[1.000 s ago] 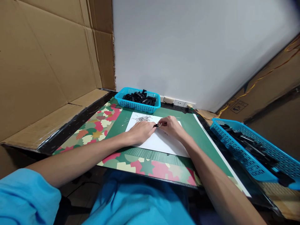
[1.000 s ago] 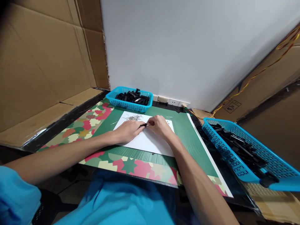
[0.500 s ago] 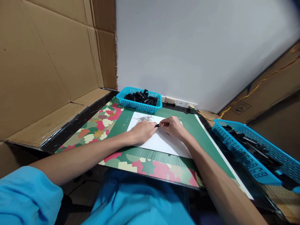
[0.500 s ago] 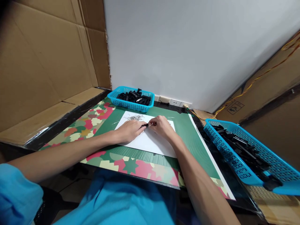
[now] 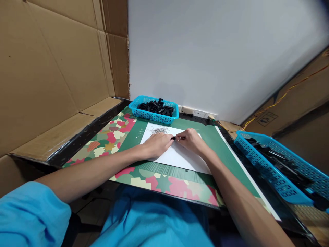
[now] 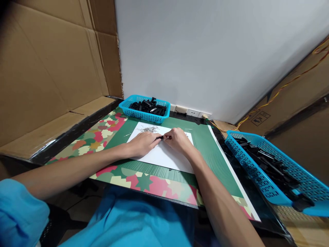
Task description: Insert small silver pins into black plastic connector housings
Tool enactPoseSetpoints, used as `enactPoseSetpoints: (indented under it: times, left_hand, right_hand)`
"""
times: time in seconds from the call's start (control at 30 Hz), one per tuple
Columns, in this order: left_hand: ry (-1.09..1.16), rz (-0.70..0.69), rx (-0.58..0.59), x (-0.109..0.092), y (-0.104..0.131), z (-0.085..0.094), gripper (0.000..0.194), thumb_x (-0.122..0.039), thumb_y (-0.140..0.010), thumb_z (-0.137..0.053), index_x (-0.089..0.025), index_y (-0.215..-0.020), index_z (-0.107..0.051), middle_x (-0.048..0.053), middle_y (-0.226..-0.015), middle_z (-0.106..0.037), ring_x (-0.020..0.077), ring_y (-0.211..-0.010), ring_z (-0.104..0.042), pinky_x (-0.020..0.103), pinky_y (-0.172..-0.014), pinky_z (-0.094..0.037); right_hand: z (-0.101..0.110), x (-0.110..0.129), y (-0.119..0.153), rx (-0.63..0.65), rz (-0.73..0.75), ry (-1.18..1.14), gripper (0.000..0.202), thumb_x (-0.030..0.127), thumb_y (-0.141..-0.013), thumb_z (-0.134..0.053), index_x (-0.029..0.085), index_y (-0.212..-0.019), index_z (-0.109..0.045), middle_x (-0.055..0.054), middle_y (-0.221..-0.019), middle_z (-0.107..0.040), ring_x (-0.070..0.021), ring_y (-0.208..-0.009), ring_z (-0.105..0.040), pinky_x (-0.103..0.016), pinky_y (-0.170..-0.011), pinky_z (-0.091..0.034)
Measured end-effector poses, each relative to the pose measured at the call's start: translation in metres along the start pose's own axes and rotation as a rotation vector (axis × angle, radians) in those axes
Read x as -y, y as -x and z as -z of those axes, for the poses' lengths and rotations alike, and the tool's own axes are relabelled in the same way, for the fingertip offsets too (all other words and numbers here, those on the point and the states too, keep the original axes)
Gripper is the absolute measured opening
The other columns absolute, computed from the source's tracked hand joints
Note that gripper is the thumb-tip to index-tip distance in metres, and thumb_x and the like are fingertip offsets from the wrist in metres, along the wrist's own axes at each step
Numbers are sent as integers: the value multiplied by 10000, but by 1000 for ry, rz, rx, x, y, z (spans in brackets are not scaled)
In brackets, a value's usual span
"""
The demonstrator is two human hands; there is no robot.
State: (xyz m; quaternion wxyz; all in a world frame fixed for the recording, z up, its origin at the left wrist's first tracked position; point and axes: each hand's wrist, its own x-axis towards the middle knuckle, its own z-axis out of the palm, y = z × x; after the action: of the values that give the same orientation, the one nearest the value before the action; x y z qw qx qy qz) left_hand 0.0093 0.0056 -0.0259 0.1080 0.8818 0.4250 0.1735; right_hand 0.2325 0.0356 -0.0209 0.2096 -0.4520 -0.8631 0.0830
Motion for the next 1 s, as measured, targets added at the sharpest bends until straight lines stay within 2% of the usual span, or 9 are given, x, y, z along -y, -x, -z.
enactPoseSetpoints:
  times: [0.13,0.37,0.5,0.57,0.63,0.73,0.8,1.0]
  left_hand:
    - [-8,1,1,0,0,0,446,-370,-1116,-369,-179,-1351,-696,166,-1134,-785,331,-1003,-732,448,-829,-540]
    - [-23,5,-15,3,-3,-5,433,-372,-1115,-384,-178,-1327,-708,167,-1124,-786,326,-1015,-737,445,-865,-546]
    - [-22,2,-22,4,-3,-6,438,-382,-1119,-376,-193,-1347,-698,161,-1132,-787,332,-1019,-741,458,-877,-545]
    - [-18,-3,-22,3,-2,-5,438,-376,-1120,-371,-205,-1363,-692,154,-1133,-789,331,-1024,-743,455,-876,-544]
    - [-19,-5,-22,2,-2,-4,439,-375,-1120,-368,-210,-1373,-686,152,-1130,-789,333,-1023,-742,452,-868,-543]
    - [-29,-2,-8,0,-1,-2,429,-388,-1117,-375,-198,-1325,-697,160,-1094,-783,333,-986,-737,448,-842,-542]
    - [-33,1,1,-1,-1,-1,420,-388,-1115,-373,-187,-1262,-711,163,-1069,-777,332,-959,-733,446,-824,-541]
    - [-43,10,-3,-2,0,-1,427,-382,-1113,-360,-160,-1199,-714,174,-1021,-774,334,-922,-736,446,-799,-538]
  right_hand:
    - [6,7,1,11,34,49,236,167,-817,-562,195,-583,-563,2,-557,-507,-152,-614,-234,-328,-594,-229]
    - [25,6,7,52,21,36,188,250,-892,-616,183,-746,-713,-5,-627,-577,-132,-565,-384,-310,-589,-281]
    - [29,-4,5,-63,5,-16,271,259,-980,-533,173,-811,-727,-45,-728,-671,-157,-643,-503,-314,-647,-361]
    - [27,-7,2,-134,-16,-95,324,321,-1035,-497,169,-893,-745,-78,-830,-735,-186,-718,-601,-330,-709,-435]
    - [20,-7,-1,-173,-51,-272,349,404,-1053,-513,167,-967,-755,-106,-914,-775,-216,-794,-682,-360,-773,-515]
    - [6,-2,-7,-212,-125,-653,374,513,-1016,-608,165,-1023,-743,-140,-1000,-801,-250,-889,-756,-408,-843,-612]
    - [-3,3,-9,-232,-166,-807,397,555,-982,-662,164,-1005,-727,-149,-998,-806,-255,-904,-778,-426,-860,-643]
    - [-15,4,-10,-189,-181,-679,373,532,-999,-648,173,-918,-706,-160,-1004,-820,-274,-922,-800,-408,-833,-654]
